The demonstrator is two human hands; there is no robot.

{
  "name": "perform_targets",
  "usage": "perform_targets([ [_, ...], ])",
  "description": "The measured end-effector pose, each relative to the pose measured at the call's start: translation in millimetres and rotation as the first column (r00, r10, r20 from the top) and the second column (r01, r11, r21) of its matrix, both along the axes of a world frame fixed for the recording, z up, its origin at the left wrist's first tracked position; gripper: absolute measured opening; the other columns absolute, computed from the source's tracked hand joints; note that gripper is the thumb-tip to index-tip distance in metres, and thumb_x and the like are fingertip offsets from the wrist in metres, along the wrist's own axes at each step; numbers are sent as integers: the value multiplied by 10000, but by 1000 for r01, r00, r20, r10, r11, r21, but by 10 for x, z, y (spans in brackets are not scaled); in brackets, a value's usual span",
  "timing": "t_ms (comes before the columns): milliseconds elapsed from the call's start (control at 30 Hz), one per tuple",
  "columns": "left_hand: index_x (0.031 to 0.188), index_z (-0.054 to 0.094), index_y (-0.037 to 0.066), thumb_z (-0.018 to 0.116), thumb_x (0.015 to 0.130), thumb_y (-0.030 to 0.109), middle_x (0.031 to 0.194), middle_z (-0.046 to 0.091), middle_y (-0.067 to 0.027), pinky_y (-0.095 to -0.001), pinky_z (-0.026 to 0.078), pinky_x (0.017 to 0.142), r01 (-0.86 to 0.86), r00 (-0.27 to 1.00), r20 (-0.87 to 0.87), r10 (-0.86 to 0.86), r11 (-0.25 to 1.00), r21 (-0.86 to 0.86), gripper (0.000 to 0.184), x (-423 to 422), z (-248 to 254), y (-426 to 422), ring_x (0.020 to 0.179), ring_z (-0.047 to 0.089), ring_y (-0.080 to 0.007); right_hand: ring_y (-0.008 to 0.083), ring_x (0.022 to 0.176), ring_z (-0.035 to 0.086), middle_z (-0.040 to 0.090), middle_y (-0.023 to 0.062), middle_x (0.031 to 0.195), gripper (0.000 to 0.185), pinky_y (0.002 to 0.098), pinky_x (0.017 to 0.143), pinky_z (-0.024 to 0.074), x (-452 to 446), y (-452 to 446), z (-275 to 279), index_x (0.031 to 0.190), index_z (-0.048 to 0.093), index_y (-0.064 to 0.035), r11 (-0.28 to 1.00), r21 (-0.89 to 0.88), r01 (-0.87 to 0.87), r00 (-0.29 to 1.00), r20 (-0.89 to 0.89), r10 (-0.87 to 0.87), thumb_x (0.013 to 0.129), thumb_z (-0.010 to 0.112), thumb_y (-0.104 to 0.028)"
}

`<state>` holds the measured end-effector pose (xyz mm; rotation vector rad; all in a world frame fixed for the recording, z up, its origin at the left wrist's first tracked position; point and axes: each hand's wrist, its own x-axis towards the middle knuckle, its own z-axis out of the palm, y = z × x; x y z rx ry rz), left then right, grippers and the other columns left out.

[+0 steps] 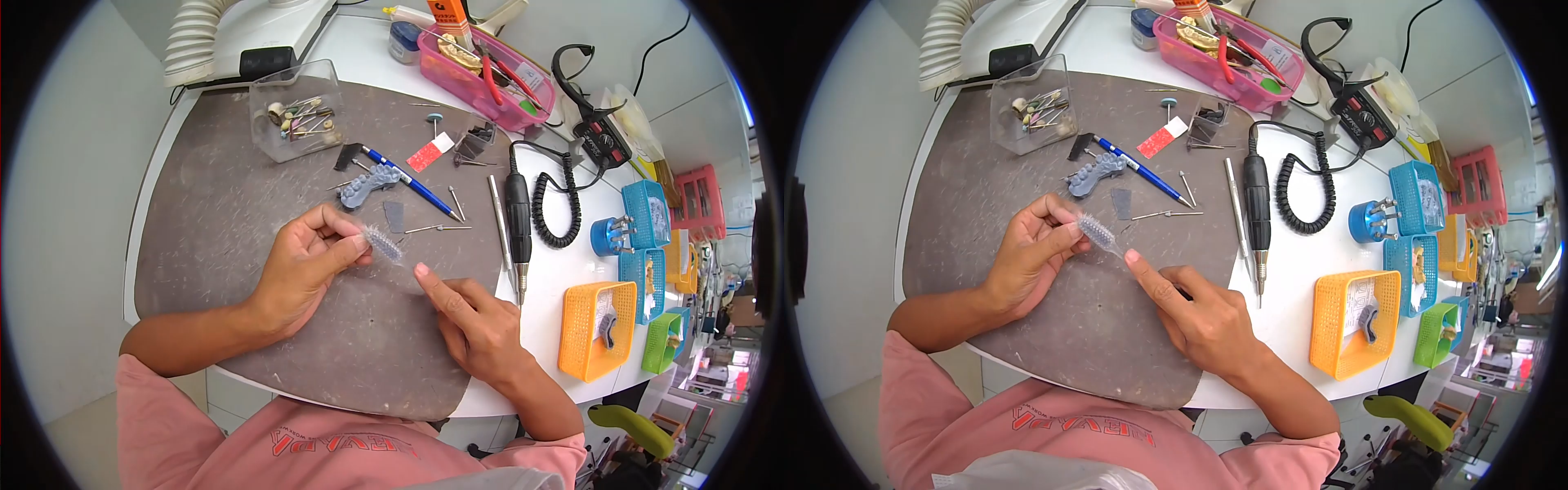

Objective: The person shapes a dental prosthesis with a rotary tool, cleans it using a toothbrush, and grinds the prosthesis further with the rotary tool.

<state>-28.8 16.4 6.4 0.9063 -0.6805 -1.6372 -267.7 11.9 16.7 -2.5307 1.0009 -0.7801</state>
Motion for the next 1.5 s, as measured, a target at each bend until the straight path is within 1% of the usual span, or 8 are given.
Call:
perform_targets([
  [633, 977, 550, 25, 632, 896, 23, 1005, 593, -86, -283, 508, 852, 9, 1000, 12, -10, 1000, 21, 115, 9, 9, -3, 914, 601, -136, 161, 546, 591, 627, 34, 812, 673, 287, 469, 496, -9, -21, 1, 1324, 577, -184, 1000, 9, -16, 999, 36, 15, 697, 679, 38],
  [833, 980, 551, 22, 633, 897, 22, 1010, 600, -90, -271, 512, 847, 2, 1000, 0, -2, 1000, 22, 117, 3, 6, 3, 907, 608, -134, 143, 541, 583, 627, 38, 789, 654, 277, 427, 473, -30, -31, 27, 1286, 608, -136, 998, -43, -37, 996, 83, 41, 665, 676, 58],
  [900, 981, 552, 21, 636, 895, 23, 1009, 602, -90, -266, 514, 846, 1, 1000, 4, -1, 1000, 22, 120, 2, 14, 2, 904, 609, -131, 147, 565, 612, 645, 77, 771, 612, 255, 462, 473, -42, -38, 60, 1237, 631, -64, 995, -76, -64, 991, 109, 72, 651, 626, 110],
  [1100, 981, 552, 19, 641, 893, 24, 1004, 601, -89, -260, 519, 847, 7, 1000, 7, -7, 1000, 24, 125, 1, 14, -2, 902, 609, -126, 155, 563, 611, 647, 82, 780, 615, 261, 465, 477, -56, -28, 23, 1243, 628, -70, 993, -100, -57, 978, 196, 76, 653, 634, 102],
  [1133, 976, 551, 20, 639, 893, 23, 1002, 600, -89, -263, 518, 849, 8, 1000, 4, -8, 1000, 26, 120, 2, 17, -1, 902, 608, -127, 155, 563, 611, 647, 82, 780, 615, 261, 465, 477, -44, -25, 17, 1243, 628, -70, 993, -100, -56, 978, 196, 75, 653, 634, 102],
  [1200, 972, 550, 22, 636, 895, 21, 1001, 600, -88, -267, 516, 849, 8, 1000, 4, -8, 1000, 21, 116, 7, 5, -6, 903, 608, -128, 161, 552, 593, 633, 44, 813, 658, 283, 465, 493, -12, -21, 10, 1300, 599, -164, 999, 20, -32, 999, 28, 31, 681, 680, 45],
  [1300, 966, 547, 26, 630, 897, 19, 1000, 599, -87, -275, 513, 848, 9, 1000, 7, -9, 1000, 11, 108, 8, -8, -6, 905, 607, -130, 168, 605, 626, 644, 65, 811, 662, 277, 496, 499, -17, -16, 63, 1285, 604, -113, 999, 20, -49, 999, 15, 49, 660, 655, 98],
  [1500, 974, 544, 24, 626, 900, 18, 1002, 598, -88, -279, 511, 848, 4, 1000, 6, -4, 1000, 11, 111, 2, 2, -5, 913, 604, -134, 165, 607, 626, 642, 61, 806, 654, 272, 501, 501, -18, -19, 50, 1283, 605, -106, 999, 25, -44, 999, 16, 43, 663, 649, 99],
])
